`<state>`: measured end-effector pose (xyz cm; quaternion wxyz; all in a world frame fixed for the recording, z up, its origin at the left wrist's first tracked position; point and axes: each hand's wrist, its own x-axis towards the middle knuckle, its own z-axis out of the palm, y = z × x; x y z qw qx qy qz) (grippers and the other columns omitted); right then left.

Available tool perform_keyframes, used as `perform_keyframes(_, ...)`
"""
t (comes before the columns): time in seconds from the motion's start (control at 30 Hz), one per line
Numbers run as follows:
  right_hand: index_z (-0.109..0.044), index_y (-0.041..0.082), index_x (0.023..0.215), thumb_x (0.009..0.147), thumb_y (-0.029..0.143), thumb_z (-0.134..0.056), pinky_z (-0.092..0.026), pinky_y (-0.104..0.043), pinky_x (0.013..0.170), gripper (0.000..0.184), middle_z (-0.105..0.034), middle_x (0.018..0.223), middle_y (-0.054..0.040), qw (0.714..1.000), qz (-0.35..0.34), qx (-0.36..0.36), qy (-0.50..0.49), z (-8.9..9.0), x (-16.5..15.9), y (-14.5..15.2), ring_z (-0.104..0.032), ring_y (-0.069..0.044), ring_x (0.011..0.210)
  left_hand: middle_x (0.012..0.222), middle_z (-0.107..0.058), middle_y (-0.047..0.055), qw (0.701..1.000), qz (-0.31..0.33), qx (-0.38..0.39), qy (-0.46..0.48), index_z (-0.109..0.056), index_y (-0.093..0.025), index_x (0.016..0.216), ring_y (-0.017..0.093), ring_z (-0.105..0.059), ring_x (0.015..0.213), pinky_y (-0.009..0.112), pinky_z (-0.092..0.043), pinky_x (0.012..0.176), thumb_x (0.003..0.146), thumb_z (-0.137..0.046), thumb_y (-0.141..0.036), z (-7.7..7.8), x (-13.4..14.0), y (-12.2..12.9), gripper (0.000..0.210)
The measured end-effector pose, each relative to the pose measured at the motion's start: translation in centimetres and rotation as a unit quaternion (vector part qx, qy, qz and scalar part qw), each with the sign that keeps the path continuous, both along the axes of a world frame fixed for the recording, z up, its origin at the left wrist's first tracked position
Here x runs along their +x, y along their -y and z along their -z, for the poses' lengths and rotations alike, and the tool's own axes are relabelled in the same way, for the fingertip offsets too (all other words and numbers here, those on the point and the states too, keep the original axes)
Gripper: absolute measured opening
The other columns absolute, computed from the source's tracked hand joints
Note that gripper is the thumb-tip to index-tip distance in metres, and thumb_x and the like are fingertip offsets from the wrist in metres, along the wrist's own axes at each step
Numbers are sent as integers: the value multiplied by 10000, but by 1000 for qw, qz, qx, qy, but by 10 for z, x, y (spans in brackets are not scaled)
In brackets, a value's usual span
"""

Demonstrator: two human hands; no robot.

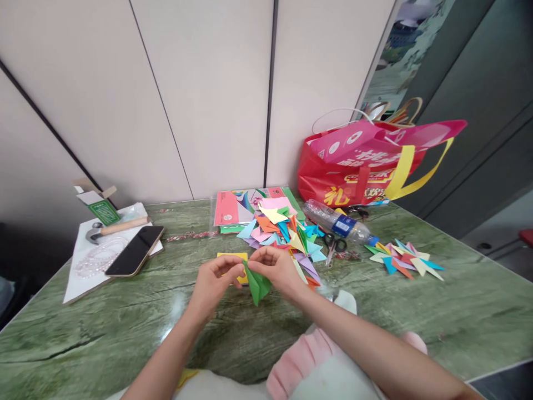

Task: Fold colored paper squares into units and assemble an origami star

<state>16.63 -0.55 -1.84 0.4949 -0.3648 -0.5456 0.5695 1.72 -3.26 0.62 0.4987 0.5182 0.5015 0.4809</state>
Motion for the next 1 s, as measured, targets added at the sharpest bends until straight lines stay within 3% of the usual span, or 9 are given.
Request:
perform_keyframes(0.2, -607, 148, 712, 602, 278, -691, -436, -215, 560, 190, -617, 663, 8, 998, -52, -18, -3, 3, -1, 1, -555, -91, 582, 588, -605, -2, 1000, -9, 10, -28, -623, -139, 627, 103, -533, 475, 219, -451, 482, 656, -635, -295, 1, 1, 0, 160)
perform_keyframes(0.4, -633, 135, 691, 575, 244, -703, -421, -215, 563, 174, -611, 616, 19, 992, -115, -48, 29, 1, 0, -1, -544, -79, 547, 591, -586, -17, 998, -51, 29, -3, -601, -139, 626, 93, -528, 479, 217, -452, 495, 648, -636, -260, 4, -3, -2, 127)
perform_keyframes(0.6, -630, 141, 707, 585, 239, -694, -422, -212, 551, 169, -617, 644, 12, 998, -45, -19, 25, 2, 1, -2, -542, -85, 567, 659, -621, 15, 999, -34, -1, -11, -623, -132, 704, 121, -554, 572, 227, -463, 520, 617, -666, -310, 3, -1, -2, 203)
perform_keyframes(0.8, -618, 149, 726, 636, 240, -649, -442, -221, 580, 132, -619, 679, 3, 998, -45, 21, 43, 3, -1, -2, -554, -95, 604, 581, -590, -7, 996, -51, 28, -67, -601, -139, 611, 114, -532, 544, 204, -424, 502, 580, -691, -283, 7, -2, -3, 172)
perform_keyframes(1.0, -605, 152, 734, 637, 233, -648, -456, -236, 628, 133, -622, 719, -4, 997, -24, 51, 46, 1, 0, -2, -571, -109, 659, 602, -619, 13, 995, -6, 27, -95, -633, -142, 616, 137, -549, 570, 221, -430, 536, 589, -679, -285, 7, -1, -2, 152)
